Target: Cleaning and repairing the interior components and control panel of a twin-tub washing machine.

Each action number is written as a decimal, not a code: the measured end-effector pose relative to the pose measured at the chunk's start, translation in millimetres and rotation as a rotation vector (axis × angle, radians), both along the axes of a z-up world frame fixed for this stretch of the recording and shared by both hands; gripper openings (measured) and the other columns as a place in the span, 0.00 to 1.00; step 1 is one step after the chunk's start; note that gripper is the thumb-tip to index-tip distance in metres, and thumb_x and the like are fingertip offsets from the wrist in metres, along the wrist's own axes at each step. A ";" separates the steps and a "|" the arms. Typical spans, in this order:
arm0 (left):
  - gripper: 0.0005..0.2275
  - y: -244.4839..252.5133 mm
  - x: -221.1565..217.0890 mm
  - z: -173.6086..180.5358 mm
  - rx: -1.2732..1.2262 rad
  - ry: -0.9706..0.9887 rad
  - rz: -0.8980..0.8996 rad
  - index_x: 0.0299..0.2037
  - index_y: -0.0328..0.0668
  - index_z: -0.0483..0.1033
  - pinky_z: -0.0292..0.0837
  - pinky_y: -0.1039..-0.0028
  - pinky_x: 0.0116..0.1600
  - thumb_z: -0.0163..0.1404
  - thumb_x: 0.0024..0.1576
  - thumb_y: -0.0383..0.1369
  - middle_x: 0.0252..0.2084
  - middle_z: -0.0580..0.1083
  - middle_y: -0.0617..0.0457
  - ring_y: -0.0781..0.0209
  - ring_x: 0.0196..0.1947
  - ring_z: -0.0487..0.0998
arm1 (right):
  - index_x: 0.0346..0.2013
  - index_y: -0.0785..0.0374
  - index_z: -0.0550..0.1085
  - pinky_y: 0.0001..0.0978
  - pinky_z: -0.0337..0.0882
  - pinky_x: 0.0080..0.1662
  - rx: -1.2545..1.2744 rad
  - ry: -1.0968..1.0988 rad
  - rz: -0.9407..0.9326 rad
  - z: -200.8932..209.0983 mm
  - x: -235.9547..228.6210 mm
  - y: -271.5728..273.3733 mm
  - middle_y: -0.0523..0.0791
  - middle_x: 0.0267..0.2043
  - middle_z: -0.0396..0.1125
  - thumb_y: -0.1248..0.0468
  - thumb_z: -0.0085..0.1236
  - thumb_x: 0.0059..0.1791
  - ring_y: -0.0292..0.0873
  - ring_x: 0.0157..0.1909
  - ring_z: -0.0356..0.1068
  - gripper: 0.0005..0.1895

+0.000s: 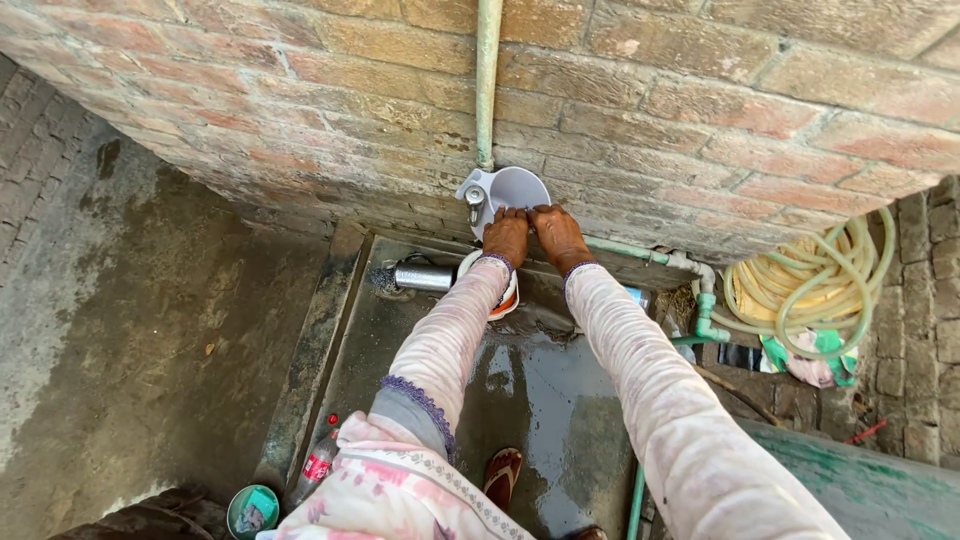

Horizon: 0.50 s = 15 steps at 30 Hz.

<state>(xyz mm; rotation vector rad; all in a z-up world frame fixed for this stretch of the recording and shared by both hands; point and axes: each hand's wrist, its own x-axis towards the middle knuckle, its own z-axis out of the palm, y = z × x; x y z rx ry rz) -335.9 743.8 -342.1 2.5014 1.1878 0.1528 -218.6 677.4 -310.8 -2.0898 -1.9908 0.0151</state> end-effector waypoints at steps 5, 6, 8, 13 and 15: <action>0.16 -26.0 1.8 55.4 -0.035 -0.051 -0.052 0.53 0.39 0.74 0.74 0.57 0.58 0.52 0.54 0.27 0.55 0.75 0.44 0.45 0.59 0.74 | 0.47 0.61 0.79 0.48 0.74 0.49 0.013 0.106 -0.069 35.5 8.3 -32.0 0.53 0.48 0.74 0.69 0.53 0.47 0.58 0.49 0.74 0.15; 0.13 -30.1 7.9 59.4 -0.016 -0.118 -0.072 0.50 0.38 0.75 0.75 0.56 0.56 0.52 0.55 0.27 0.52 0.76 0.42 0.42 0.54 0.76 | 0.48 0.61 0.79 0.50 0.74 0.48 0.018 0.126 -0.078 41.2 14.8 -41.0 0.55 0.48 0.73 0.69 0.53 0.47 0.60 0.48 0.74 0.16; 0.11 -46.3 19.8 81.0 -0.017 -0.181 -0.091 0.48 0.38 0.76 0.76 0.55 0.55 0.52 0.55 0.27 0.51 0.77 0.41 0.41 0.53 0.78 | 0.47 0.61 0.78 0.50 0.74 0.50 0.003 0.135 -0.130 79.5 17.3 -65.6 0.55 0.48 0.74 0.69 0.54 0.48 0.61 0.49 0.74 0.13; 0.13 -103.3 66.0 149.5 -0.073 -0.387 -0.150 0.49 0.35 0.76 0.75 0.52 0.52 0.51 0.54 0.28 0.47 0.78 0.37 0.37 0.48 0.79 | 0.51 0.64 0.77 0.54 0.73 0.47 0.081 0.205 -0.258 176.0 38.4 -134.5 0.60 0.48 0.72 0.68 0.58 0.44 0.66 0.45 0.72 0.20; 0.16 -134.8 90.6 176.6 -0.110 -0.658 -0.230 0.52 0.32 0.74 0.73 0.49 0.49 0.50 0.53 0.25 0.46 0.77 0.35 0.34 0.47 0.78 | 0.53 0.69 0.74 0.53 0.73 0.49 0.225 0.192 -0.189 209.5 58.6 -174.8 0.63 0.48 0.71 0.70 0.57 0.43 0.67 0.48 0.72 0.22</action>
